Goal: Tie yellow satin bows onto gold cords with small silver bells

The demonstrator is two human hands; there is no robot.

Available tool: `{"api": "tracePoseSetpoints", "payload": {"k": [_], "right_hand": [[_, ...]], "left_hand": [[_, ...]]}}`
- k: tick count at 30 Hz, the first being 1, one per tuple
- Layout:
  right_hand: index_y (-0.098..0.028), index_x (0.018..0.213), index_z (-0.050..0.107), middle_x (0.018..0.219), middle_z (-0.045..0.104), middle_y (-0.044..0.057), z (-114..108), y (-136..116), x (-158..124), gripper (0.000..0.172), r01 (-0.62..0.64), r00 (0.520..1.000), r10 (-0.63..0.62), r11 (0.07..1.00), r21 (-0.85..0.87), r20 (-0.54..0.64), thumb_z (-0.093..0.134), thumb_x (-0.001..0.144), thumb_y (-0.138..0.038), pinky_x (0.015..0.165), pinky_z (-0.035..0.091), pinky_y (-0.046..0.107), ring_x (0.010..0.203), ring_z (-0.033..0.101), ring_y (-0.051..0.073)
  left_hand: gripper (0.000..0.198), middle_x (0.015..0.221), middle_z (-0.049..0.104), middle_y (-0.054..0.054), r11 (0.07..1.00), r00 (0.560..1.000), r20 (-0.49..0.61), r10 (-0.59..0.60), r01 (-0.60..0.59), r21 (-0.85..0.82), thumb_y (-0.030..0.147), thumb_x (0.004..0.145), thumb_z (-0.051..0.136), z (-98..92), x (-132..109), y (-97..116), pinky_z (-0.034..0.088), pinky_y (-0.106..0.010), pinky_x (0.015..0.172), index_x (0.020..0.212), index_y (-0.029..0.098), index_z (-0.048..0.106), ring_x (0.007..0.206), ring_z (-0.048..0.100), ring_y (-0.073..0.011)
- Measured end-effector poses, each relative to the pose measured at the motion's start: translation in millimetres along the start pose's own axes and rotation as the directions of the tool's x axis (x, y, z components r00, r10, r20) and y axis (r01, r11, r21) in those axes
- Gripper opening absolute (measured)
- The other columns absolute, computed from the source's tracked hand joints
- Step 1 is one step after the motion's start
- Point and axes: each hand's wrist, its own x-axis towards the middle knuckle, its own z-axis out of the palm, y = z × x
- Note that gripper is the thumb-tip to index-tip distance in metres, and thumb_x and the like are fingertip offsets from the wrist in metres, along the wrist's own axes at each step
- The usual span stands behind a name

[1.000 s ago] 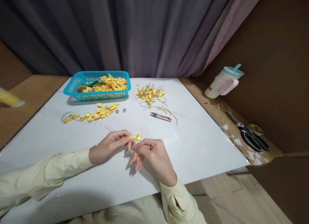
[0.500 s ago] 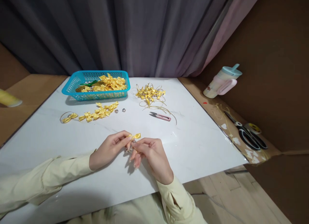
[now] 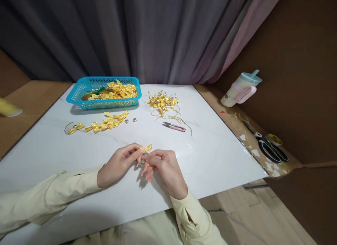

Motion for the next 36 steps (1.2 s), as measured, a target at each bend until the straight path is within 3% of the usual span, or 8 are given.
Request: {"api": "tracePoseSetpoints", "payload": {"k": [9, 22, 30, 36], "right_hand": [[-0.010, 0.057, 0.064, 0.049, 0.061, 0.003, -2, 3, 2, 0.018, 0.034, 0.999, -0.034, 0.999, 0.000, 0.029, 0.058, 0.072, -0.018, 0.036, 0.039, 0.018, 0.034, 0.048, 0.007], [-0.012, 0.081, 0.064, 0.063, 0.064, 0.002, -1, 2, -3, 0.027, 0.116, 0.992, -0.125, 0.972, -0.203, -0.031, 0.068, 0.070, -0.036, 0.047, 0.041, 0.022, 0.044, 0.049, 0.007], [-0.014, 0.073, 0.064, 0.063, 0.065, 0.001, 0, 9, -1, 0.016, 0.260, 0.952, -0.290, 0.934, -0.243, -0.094, 0.064, 0.075, -0.030, 0.049, 0.043, 0.021, 0.045, 0.049, 0.007], [-0.014, 0.071, 0.065, 0.062, 0.064, 0.002, 1, 11, 0, 0.014, 0.254, 0.946, -0.296, 0.930, -0.267, -0.130, 0.065, 0.075, -0.028, 0.046, 0.041, 0.021, 0.044, 0.048, 0.007]], "left_hand": [[0.025, 0.062, 0.048, 0.003, 1.000, 0.997, 0.075, -0.015, 0.013, 0.023, 0.035, 0.087, 0.044, 1.6, -5, 0, 0.036, -0.022, 0.060, 0.075, 0.016, 0.055, 0.061, 0.045, -0.0108], [0.025, 0.063, 0.052, 0.003, 1.000, 0.999, -0.040, -0.003, 0.002, -0.030, 0.035, 0.086, 0.046, 0.3, 1, -1, 0.039, -0.021, 0.062, 0.072, 0.016, 0.052, 0.062, 0.049, -0.0105], [0.024, 0.066, 0.055, 0.001, 0.999, 0.999, -0.038, 0.006, -0.008, -0.048, 0.034, 0.086, 0.045, -0.1, -1, 3, 0.041, -0.022, 0.063, 0.073, 0.015, 0.052, 0.065, 0.052, -0.0116], [0.024, 0.067, 0.057, 0.001, 0.999, 0.999, -0.020, 0.032, -0.032, 0.014, 0.033, 0.087, 0.044, 0.8, -3, 2, 0.041, -0.022, 0.064, 0.074, 0.015, 0.054, 0.066, 0.053, -0.0112]]}}
